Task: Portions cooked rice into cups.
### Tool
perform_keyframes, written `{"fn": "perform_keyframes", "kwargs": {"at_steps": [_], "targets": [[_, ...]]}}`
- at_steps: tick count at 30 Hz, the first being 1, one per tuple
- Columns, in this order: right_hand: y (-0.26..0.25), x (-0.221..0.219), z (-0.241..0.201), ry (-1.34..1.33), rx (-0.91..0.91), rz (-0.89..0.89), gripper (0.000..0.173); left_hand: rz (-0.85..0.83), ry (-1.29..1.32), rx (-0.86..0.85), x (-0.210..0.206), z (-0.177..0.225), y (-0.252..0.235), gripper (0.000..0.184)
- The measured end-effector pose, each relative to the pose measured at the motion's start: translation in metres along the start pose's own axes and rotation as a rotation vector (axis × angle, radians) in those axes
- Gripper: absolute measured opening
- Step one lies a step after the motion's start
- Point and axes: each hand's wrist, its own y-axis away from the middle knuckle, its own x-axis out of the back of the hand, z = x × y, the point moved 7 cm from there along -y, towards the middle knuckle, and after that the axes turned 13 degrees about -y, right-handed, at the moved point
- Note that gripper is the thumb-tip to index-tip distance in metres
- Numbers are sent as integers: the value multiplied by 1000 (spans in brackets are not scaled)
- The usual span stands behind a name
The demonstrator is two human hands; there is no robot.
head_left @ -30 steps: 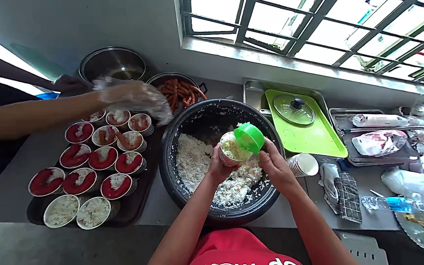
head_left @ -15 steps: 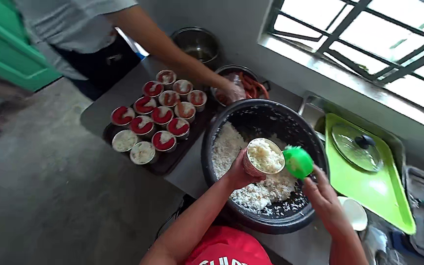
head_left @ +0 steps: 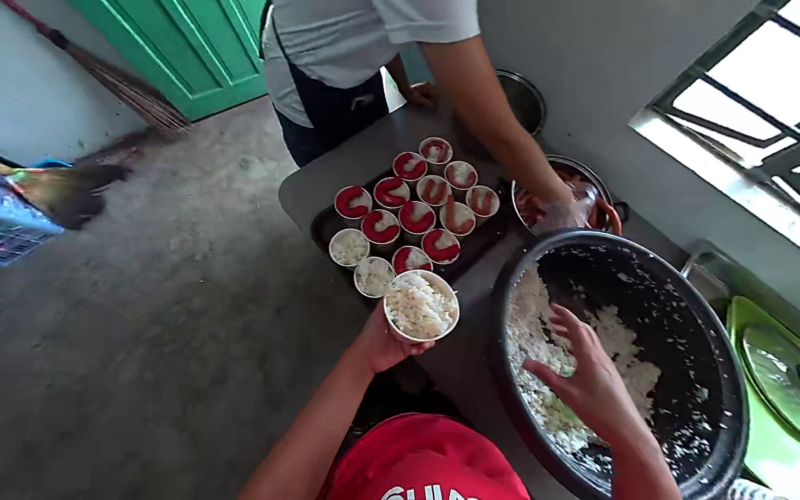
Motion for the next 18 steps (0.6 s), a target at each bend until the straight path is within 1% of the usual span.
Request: {"fn": "perform_keyframes", "kwargs": {"at_steps": [1, 3, 5, 7, 8, 9, 11, 15, 17, 18], "targets": [[-20, -22, -38, -39, 112, -49, 95, 4, 8, -20, 18, 10, 7, 86], [-61, -77, -104, -45, 226, -216, 100, 67, -4, -35, 53, 32, 19, 88], [-101, -137, -148, 65, 287, -413, 102, 178, -31, -27, 85, 57, 31, 87], [-136, -193, -176, 214, 304, -627, 105, 234, -40, -23, 111, 80, 38, 86], [-153, -217, -187, 304, 301, -726, 106, 225, -34, -33, 123, 91, 39, 86], [-169, -238, -196, 356, 321, -779, 106, 205, -32, -46, 136, 102, 38, 86], [-195, -270, -206, 390, 354, -831, 103, 209, -39, -62, 160, 119, 34, 81], [-239, -315, -209, 380, 412, -828, 97, 248, -22, -68, 200, 145, 18, 72], [-262, -331, -202, 389, 415, -816, 99, 288, -20, -48, 220, 151, 5, 72], [-272, -337, -198, 410, 390, -810, 98, 339, -35, -28, 231, 152, 0, 74]]}}
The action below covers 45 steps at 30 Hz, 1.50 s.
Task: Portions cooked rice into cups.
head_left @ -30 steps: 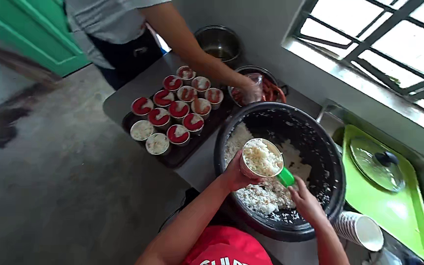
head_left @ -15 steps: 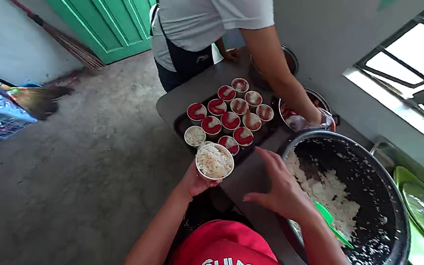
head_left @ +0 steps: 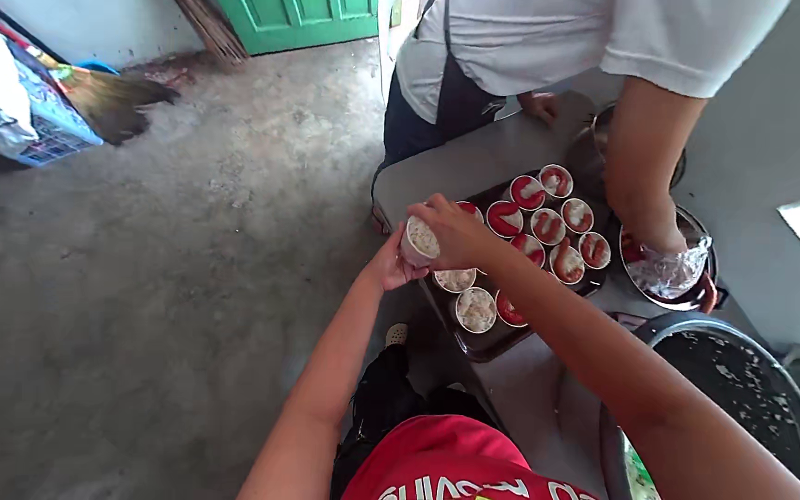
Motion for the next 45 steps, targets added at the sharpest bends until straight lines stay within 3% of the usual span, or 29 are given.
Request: {"fn": "perform_keyframes", "kwargs": {"at_steps": [2, 5, 7, 10, 20, 31, 34, 38, 41, 45], "targets": [[-16, -2, 14, 43, -86, -30, 97, 145, -54, 55, 16, -1, -9, 77], [-32, -18, 34, 145, -138, -42, 96, 334, -146, 125, 28, -18, -11, 42], [-40, -32, 45, 210, -143, -61, 95, 250, -308, 158, 16, -34, -10, 36], [-50, -49, 58, 293, -141, -121, 93, 113, -494, 174, -6, -52, -11, 53], [-44, -62, 75, 363, -266, -222, 87, 72, -576, 156, -22, -66, -12, 50], [-28, -63, 70, 248, -295, -258, 98, 261, -460, 102, -12, -63, 3, 37], [-4, -38, 51, 79, -263, -87, 83, 321, -617, 21, -8, -48, 21, 39], [80, 2, 46, -258, -193, 377, 45, 386, -882, -240, -22, -16, 54, 42], [180, 15, 61, -338, -165, 785, 27, 389, -1001, -495, -69, 3, 75, 38], [327, 0, 76, -311, -300, 1143, 24, 89, -1093, -755, -172, 1, 87, 36]]}}
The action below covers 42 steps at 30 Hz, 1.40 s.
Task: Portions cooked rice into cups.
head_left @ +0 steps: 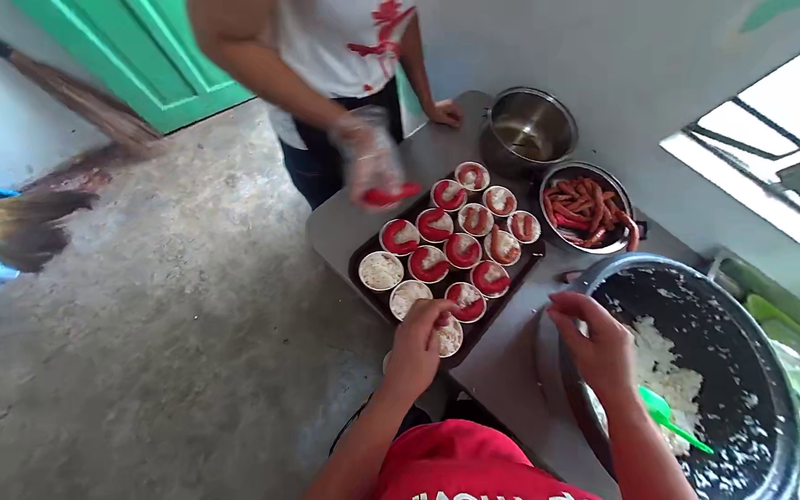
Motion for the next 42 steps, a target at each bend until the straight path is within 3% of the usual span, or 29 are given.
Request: {"fn": "perform_keyframes", "kwargs": {"at_steps": [4, 8, 10, 12, 13, 16, 17, 18, 19, 20, 21, 24, 25, 26, 28, 29, 33, 38, 42], "targets": [[82, 92, 28, 53, -142, 278, 27, -205, 63, -226, -81, 64, 5, 31], [153, 140, 71, 229, -222, 390, 22, -359, 15, -257, -164, 93, 32, 28], [179, 156, 97, 288, -340, 291, 20, -383, -17, -231, -200, 104, 50, 28], [203, 170, 128, 225, -649, -23, 44, -368, -40, -198, -231, 116, 68, 27], [215, 178, 141, 196, -717, -97, 48, -347, -39, -186, -243, 122, 77, 26], [231, 216, 146, 256, -418, 153, 21, -224, -35, -196, -277, 138, 92, 17], [235, 224, 149, 244, -365, 184, 18, -181, -47, -202, -286, 140, 95, 15], [241, 227, 154, 194, -399, 115, 34, -147, -68, -209, -294, 142, 98, 13], [248, 227, 161, 138, -483, 2, 57, -115, -94, -218, -300, 141, 102, 16], [253, 227, 166, 114, -513, -54, 68, -72, -138, -234, -304, 140, 104, 22], [256, 233, 166, 108, -468, -18, 65, -20, -192, -260, -306, 139, 103, 24], [268, 262, 156, 179, -266, 295, 17, 106, -325, -316, -310, 131, 103, 22], [272, 267, 156, 190, -264, 325, 13, 129, -352, -329, -312, 127, 105, 23], [275, 268, 159, 161, -299, 292, 17, 142, -374, -340, -314, 124, 106, 23], [278, 260, 169, 37, -421, 134, 47, 172, -407, -359, -314, 124, 105, 24], [281, 256, 171, 8, -425, 122, 50, 171, -413, -357, -312, 125, 104, 27], [296, 273, 175, 49, -317, 387, 25, 199, -413, -361, -309, 134, 100, 32], [341, 345, 205, 284, -451, 631, 31, 213, -431, -371, -321, 135, 101, 27], [354, 379, 208, 305, -474, 741, 34, 229, -380, -349, -323, 131, 101, 24]]}}
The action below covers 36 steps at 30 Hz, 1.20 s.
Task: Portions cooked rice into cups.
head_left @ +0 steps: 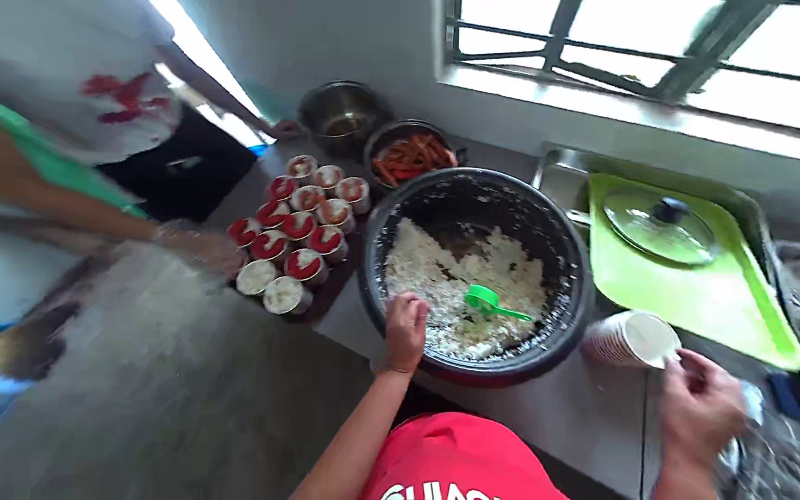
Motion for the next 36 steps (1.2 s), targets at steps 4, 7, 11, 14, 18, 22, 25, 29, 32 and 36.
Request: {"fn": "perform_keyframes", "kwargs": {"at_steps": [4, 7, 11, 14, 18, 22, 25, 29, 32, 36], "targets": [[1, -32, -30, -170, 137, 2, 33, 10, -16, 4, -2, 0, 0, 31], [16, -86, -65, -303, 294, -137, 33, 24, -35, 4, -2, 0, 1, 34], [30, -138, -76, -347, 341, -190, 34, 32, -54, 18, -3, 1, 2, 34], [32, -147, -76, -287, 323, -187, 33, 28, -68, 17, -3, 2, 2, 32], [33, -146, -74, -256, 321, -181, 31, 38, -73, 16, -3, 3, 4, 32], [33, -148, -74, -239, 303, -190, 29, 25, -65, 15, -3, 3, 3, 33], [32, -149, -73, -240, 290, -211, 29, 19, -54, 17, -3, 3, 4, 33], [33, -149, -74, -234, 290, -210, 28, 34, -46, 19, -2, 2, 4, 35], [33, -148, -73, -240, 290, -207, 28, 54, -43, 25, 1, 3, 3, 35], [33, -148, -74, -235, 279, -203, 28, 72, 34, 82, 4, -2, 4, 31]]}}
